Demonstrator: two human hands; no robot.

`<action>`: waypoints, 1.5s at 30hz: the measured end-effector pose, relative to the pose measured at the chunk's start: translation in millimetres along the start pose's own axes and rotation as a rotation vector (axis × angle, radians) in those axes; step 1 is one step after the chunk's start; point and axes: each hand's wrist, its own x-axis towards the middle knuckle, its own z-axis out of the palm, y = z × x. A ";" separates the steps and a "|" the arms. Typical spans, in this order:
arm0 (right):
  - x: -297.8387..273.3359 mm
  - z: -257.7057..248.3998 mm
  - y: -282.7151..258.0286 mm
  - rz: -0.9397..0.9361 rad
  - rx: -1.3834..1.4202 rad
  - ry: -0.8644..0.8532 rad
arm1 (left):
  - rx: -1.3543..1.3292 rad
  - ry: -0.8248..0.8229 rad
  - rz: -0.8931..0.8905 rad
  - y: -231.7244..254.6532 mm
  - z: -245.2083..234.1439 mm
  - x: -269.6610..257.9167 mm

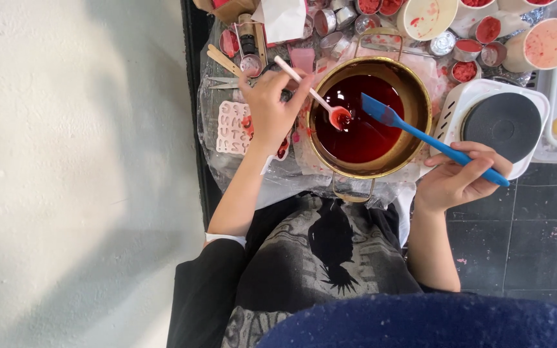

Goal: The recorder is pouring colored liquid wax into a silicone alphabet mold using a spoon and a spatula.

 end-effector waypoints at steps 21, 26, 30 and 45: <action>3.8 9.0 1.5 0.034 0.047 0.032 | -0.369 0.104 -0.387 -57.3 -46.3 -15.0; 5.8 15.6 0.0 0.028 0.046 -0.007 | -0.367 0.242 -0.450 -108.3 -83.2 -39.2; 4.2 16.3 4.7 0.032 0.068 -0.029 | -0.272 0.367 -0.481 -131.7 -108.0 -52.3; -0.8 32.4 5.1 0.012 0.084 -0.078 | 0.257 0.448 -0.333 -121.1 -123.4 -57.0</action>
